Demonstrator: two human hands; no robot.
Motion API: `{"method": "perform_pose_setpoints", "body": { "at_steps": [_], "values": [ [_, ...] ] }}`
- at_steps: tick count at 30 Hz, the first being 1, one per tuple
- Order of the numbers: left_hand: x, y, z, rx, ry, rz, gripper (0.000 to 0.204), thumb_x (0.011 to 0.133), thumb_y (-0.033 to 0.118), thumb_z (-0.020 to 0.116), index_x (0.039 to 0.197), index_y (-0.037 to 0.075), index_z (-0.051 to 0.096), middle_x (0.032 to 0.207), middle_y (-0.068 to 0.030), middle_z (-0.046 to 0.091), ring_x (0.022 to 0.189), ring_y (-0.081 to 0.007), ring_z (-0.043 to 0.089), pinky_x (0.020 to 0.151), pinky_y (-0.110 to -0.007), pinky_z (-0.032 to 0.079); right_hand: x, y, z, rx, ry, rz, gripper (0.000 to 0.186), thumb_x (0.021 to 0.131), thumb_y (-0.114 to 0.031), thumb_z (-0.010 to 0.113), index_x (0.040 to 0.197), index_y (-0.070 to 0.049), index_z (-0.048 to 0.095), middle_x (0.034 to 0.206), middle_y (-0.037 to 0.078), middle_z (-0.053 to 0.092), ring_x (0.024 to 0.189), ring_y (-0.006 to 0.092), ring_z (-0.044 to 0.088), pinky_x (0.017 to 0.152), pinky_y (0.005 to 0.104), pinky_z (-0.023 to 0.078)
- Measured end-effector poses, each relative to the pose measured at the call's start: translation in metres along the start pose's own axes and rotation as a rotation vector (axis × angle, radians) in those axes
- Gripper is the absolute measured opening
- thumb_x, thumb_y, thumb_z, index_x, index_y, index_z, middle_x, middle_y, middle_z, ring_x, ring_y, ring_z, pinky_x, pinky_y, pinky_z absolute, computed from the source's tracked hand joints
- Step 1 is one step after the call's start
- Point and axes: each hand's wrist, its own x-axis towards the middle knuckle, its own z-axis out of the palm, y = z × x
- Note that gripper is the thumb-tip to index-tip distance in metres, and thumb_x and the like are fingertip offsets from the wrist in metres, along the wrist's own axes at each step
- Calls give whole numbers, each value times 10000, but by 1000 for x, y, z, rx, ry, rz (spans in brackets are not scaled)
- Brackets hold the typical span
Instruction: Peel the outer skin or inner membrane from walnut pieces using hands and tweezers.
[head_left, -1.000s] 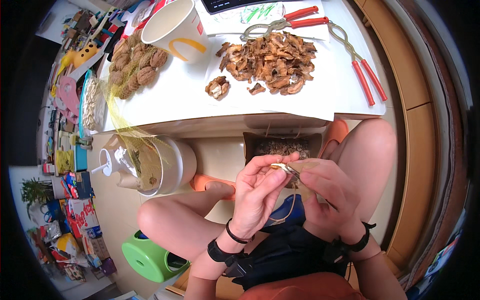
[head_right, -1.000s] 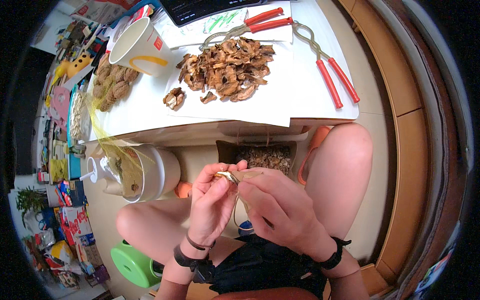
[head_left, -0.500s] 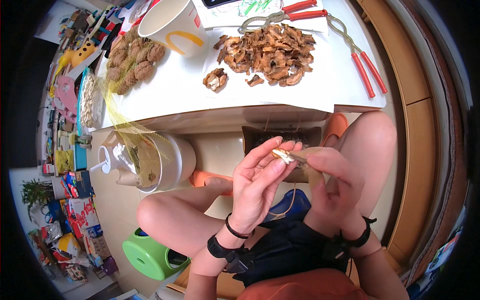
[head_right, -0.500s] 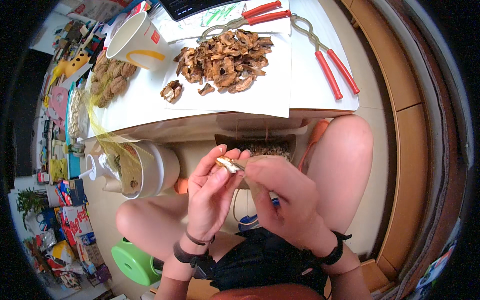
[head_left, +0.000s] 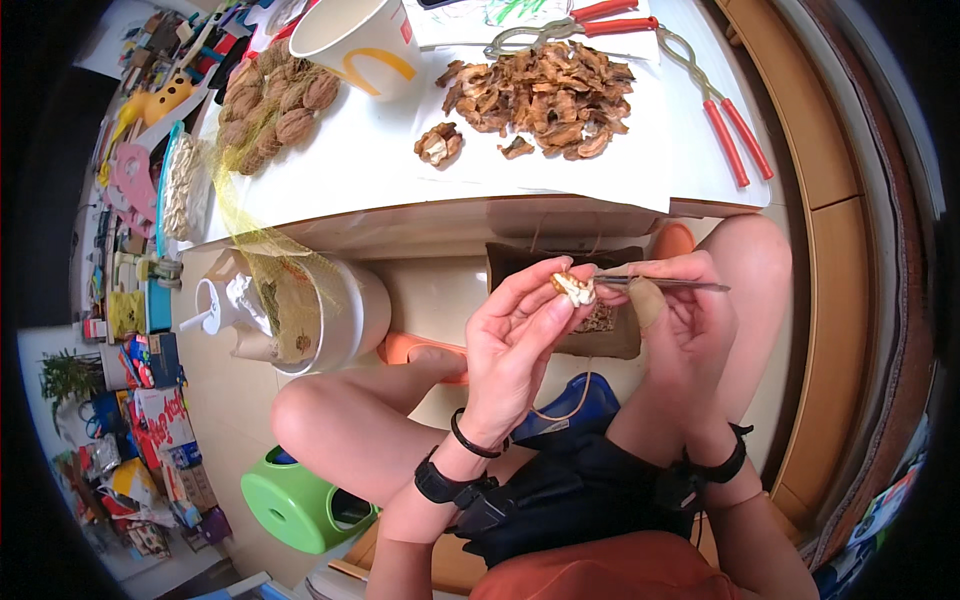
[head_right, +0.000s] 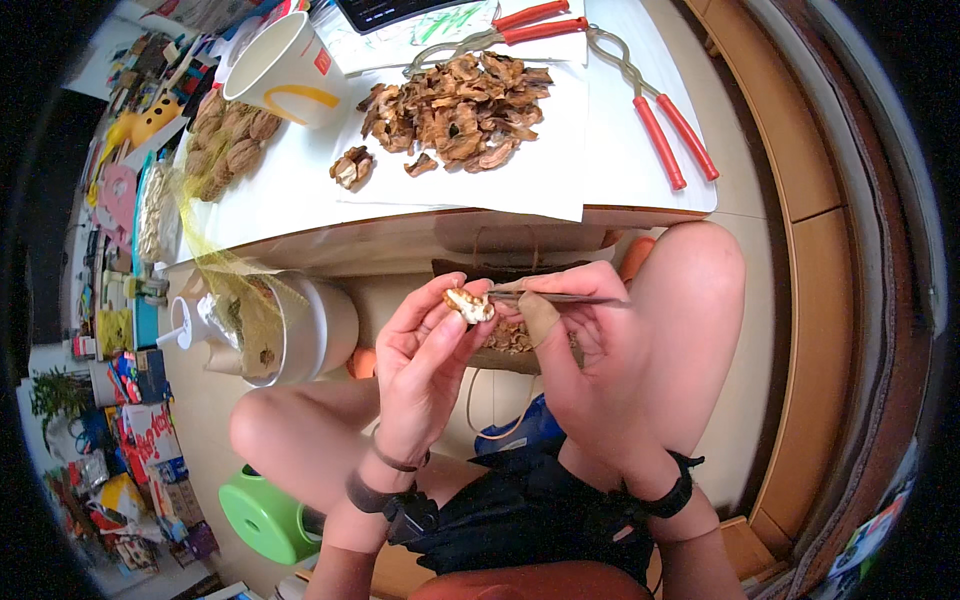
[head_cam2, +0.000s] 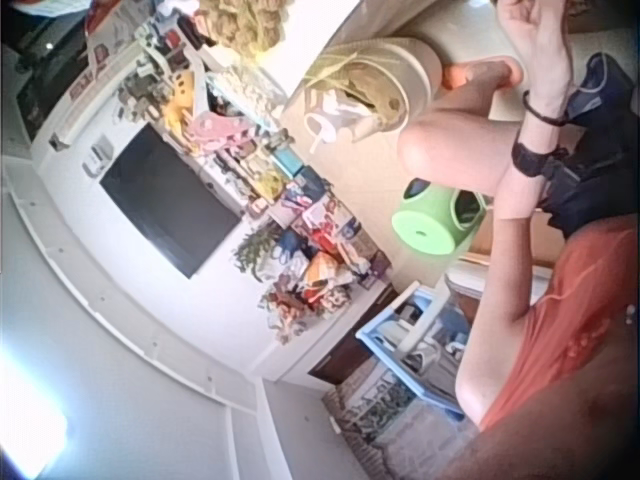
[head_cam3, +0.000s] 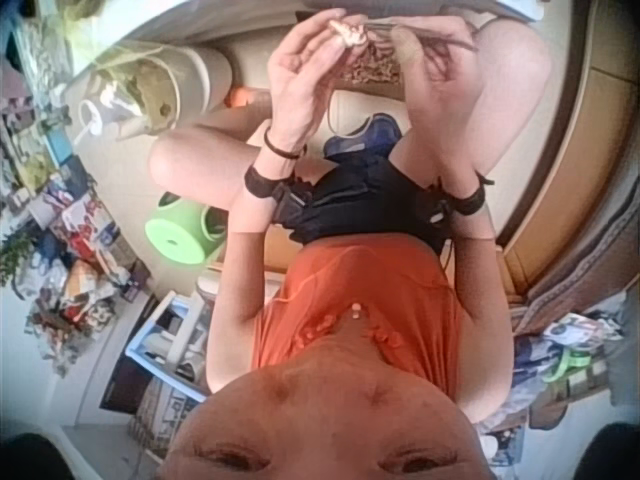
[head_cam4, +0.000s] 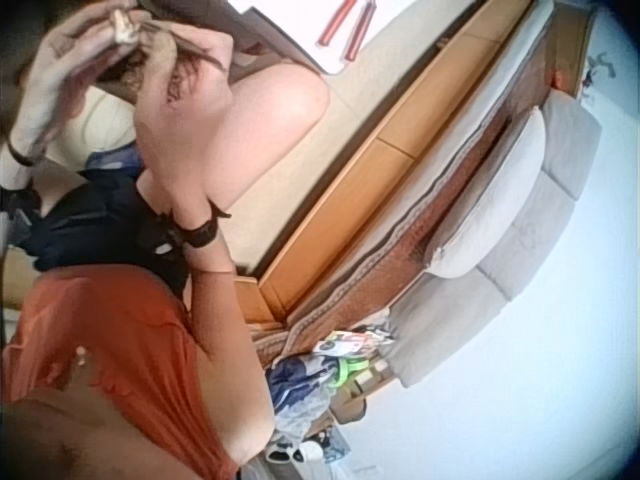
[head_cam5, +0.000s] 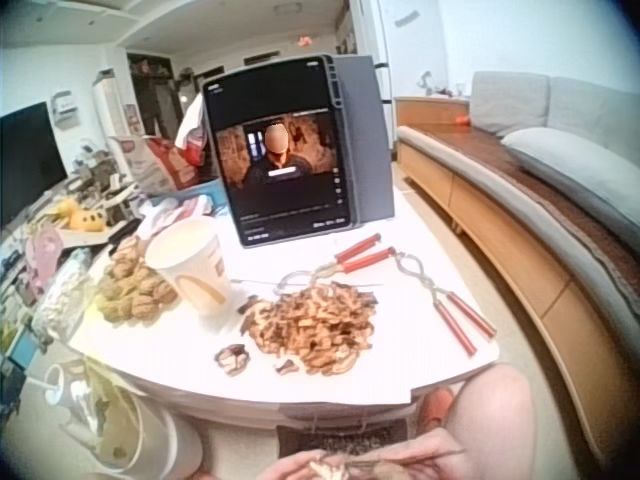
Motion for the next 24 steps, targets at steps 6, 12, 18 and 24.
{"method": "perform_pose_setpoints", "body": {
  "at_steps": [6, 12, 18, 24],
  "values": [
    [1, 0, 0, -40, -6, 4, 341, 845, 17, 466, 1174, -43, 402, 1128, -189, 495, 1023, -205, 513, 887, -305, 435, 0, -8, -5, -158, 4, -1, 175, 785, 97, 471, 950, 42, 452, 935, 107, 515, 873, 160, 557, 773, 237, 447],
    [1, 1, 0, -25, -2, 16, 318, 846, 18, 466, 1154, -43, 414, 1094, -163, 507, 1036, -226, 506, 887, -308, 438, 1, 0, -6, -467, -25, -288, 242, 665, 88, 549, 893, 9, 533, 827, 124, 582, 764, 228, 587, 675, 277, 468],
    [0, 2, -2, -69, 6, -21, 309, 847, 23, 466, 1149, -25, 416, 1074, -151, 513, 1038, -221, 504, 881, -300, 443, 1, 2, -7, -440, -74, -345, 239, 663, 97, 543, 885, 11, 522, 834, 128, 582, 763, 237, 586, 675, 284, 469],
    [0, 1, -3, -155, -10, -77, 316, 850, 28, 460, 1160, -5, 409, 1078, -141, 512, 1023, -203, 511, 878, -296, 446, 2, 0, -7, -442, -84, -358, 255, 656, 114, 529, 889, 9, 521, 849, 132, 583, 768, 245, 584, 681, 290, 470]
  ]
}}
